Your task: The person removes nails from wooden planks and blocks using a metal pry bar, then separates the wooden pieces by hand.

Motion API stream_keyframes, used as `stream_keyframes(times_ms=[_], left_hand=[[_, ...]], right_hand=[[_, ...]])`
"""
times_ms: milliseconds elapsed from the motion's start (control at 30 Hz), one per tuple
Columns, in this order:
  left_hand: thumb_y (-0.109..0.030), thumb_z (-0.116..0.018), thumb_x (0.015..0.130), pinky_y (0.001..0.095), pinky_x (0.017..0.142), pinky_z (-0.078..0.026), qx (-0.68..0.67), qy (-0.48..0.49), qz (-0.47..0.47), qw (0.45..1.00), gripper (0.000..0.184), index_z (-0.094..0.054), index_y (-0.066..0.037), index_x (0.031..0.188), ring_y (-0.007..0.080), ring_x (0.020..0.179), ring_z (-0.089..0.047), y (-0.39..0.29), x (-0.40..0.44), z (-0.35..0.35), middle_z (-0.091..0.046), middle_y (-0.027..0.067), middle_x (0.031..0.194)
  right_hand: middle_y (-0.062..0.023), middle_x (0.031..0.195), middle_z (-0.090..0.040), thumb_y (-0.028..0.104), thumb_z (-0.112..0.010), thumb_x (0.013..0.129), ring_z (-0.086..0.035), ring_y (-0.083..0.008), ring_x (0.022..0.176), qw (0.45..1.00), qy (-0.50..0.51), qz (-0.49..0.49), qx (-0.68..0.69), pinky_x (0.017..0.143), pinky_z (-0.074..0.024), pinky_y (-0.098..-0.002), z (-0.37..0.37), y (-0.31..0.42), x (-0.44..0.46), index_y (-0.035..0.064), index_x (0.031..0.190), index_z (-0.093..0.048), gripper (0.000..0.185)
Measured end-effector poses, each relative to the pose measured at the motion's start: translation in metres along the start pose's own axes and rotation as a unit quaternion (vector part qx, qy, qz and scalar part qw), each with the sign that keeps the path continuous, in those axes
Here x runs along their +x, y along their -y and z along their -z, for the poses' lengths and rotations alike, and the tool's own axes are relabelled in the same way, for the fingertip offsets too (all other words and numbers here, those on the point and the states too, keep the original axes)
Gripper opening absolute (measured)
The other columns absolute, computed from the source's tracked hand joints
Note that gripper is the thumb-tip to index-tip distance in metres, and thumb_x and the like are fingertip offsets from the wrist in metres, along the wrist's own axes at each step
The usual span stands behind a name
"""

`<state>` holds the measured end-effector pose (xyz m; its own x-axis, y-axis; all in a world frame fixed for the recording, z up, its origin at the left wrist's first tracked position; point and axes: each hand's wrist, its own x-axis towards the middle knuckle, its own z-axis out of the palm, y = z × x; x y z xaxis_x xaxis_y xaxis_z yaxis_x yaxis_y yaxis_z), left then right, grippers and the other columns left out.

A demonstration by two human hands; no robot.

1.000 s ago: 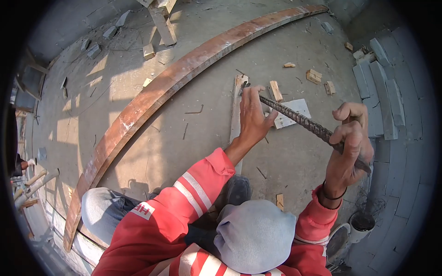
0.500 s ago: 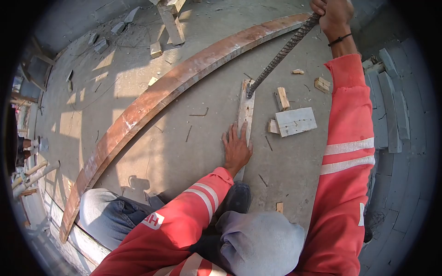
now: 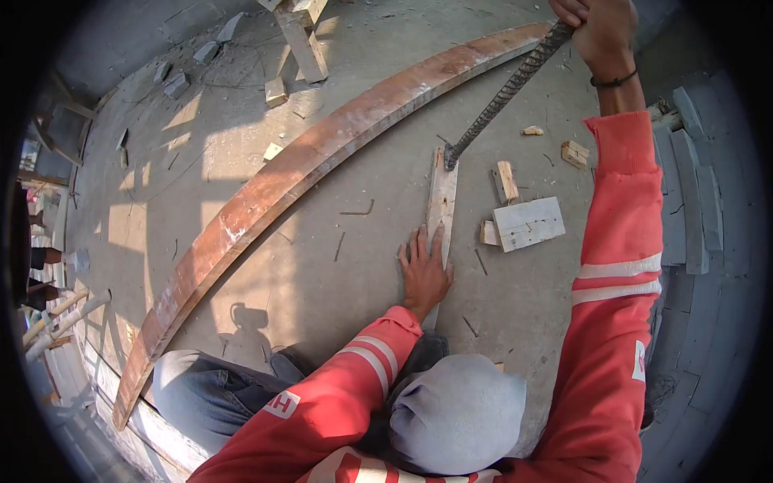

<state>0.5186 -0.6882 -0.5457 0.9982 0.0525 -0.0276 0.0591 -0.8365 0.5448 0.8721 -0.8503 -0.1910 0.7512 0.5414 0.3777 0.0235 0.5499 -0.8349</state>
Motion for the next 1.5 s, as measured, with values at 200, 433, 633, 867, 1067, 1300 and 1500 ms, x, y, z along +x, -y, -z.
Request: stream_keyframes(times_ms=[200,433,633,867,1067,1300,1500], left_hand=[[-0.032,-0.077,0.083,0.0605,0.119,-0.020,-0.021,-0.006,-0.001,1.000,0.091,-0.031,-0.016,0.160,0.0370,0.150,-0.028,0.002,0.000,-0.002,-0.033,0.0198,0.158],[-0.026,-0.082,0.076,0.0569,0.110,-0.030,-0.223,-0.204,0.011,0.953,0.077,-0.047,-0.010,0.143,0.0396,0.136,-0.039,-0.041,0.066,0.064,-0.041,0.0187,0.142],[-0.021,-0.078,0.080,0.0503,0.085,-0.049,-0.425,-0.264,-0.196,0.844,0.035,-0.063,-0.002,0.106,0.0445,0.100,-0.062,-0.149,0.185,0.175,-0.064,0.0237,0.102],[-0.023,-0.076,0.085,0.0538,0.063,-0.050,-0.385,-0.305,-0.188,0.851,0.028,-0.065,-0.004,0.066,0.0461,0.067,-0.066,-0.168,0.237,0.156,-0.065,0.0219,0.067],[-0.016,-0.074,0.079,0.0471,0.054,-0.047,-0.388,-0.323,-0.223,0.834,0.018,-0.062,-0.006,0.069,0.0408,0.058,-0.061,-0.166,0.206,0.141,-0.059,0.0165,0.059],[-0.015,-0.077,0.071,0.0393,0.045,-0.040,-0.419,-0.353,-0.275,0.790,0.021,-0.056,-0.010,0.069,0.0278,0.047,-0.055,-0.172,0.179,0.115,-0.055,0.0079,0.057],[-0.022,-0.075,0.084,0.0394,0.042,-0.036,-0.438,-0.363,-0.289,0.770,0.033,-0.049,-0.010,0.067,0.0269,0.044,-0.051,-0.160,0.163,0.115,-0.048,0.0062,0.056]], right_hand=[[0.0051,0.060,-0.029,0.028,-0.038,0.111,-0.028,-0.0079,0.057,0.969,-0.137,0.103,-0.180,0.059,-0.0317,-0.0273,-0.151,0.001,-0.084,0.0140,0.073,-0.035,0.041],[0.0052,0.057,-0.023,0.030,-0.046,0.109,-0.019,-0.0084,0.052,0.932,-0.255,0.155,-0.206,0.050,-0.0220,-0.0278,-0.141,-0.003,-0.064,0.0169,0.064,-0.030,0.050],[0.0050,0.057,-0.021,0.025,-0.050,0.107,-0.017,-0.0086,0.051,0.928,-0.253,0.174,-0.211,0.048,-0.0204,-0.0278,-0.158,-0.016,-0.057,0.0175,0.064,-0.030,0.048],[0.0043,0.059,-0.024,0.022,-0.052,0.105,-0.020,-0.0091,0.052,0.917,-0.293,0.180,-0.204,0.050,-0.0234,-0.0276,-0.128,-0.010,-0.027,0.0164,0.067,-0.032,0.043],[0.0043,0.060,-0.027,0.018,-0.051,0.099,-0.018,-0.0080,0.053,0.974,-0.115,0.136,-0.138,0.055,-0.0235,-0.0259,-0.124,0.004,-0.088,0.0171,0.067,-0.033,0.037],[0.0015,0.059,-0.027,0.050,-0.033,0.111,-0.015,-0.0119,0.050,0.966,0.023,0.144,-0.212,0.050,-0.0203,-0.0292,-0.132,0.010,-0.148,0.0171,0.071,-0.029,0.052],[0.0048,0.055,-0.024,0.039,-0.043,0.102,-0.018,-0.0091,0.050,0.944,-0.136,0.229,-0.194,0.050,-0.0188,-0.0277,-0.173,-0.020,-0.173,0.0195,0.067,-0.030,0.042]])
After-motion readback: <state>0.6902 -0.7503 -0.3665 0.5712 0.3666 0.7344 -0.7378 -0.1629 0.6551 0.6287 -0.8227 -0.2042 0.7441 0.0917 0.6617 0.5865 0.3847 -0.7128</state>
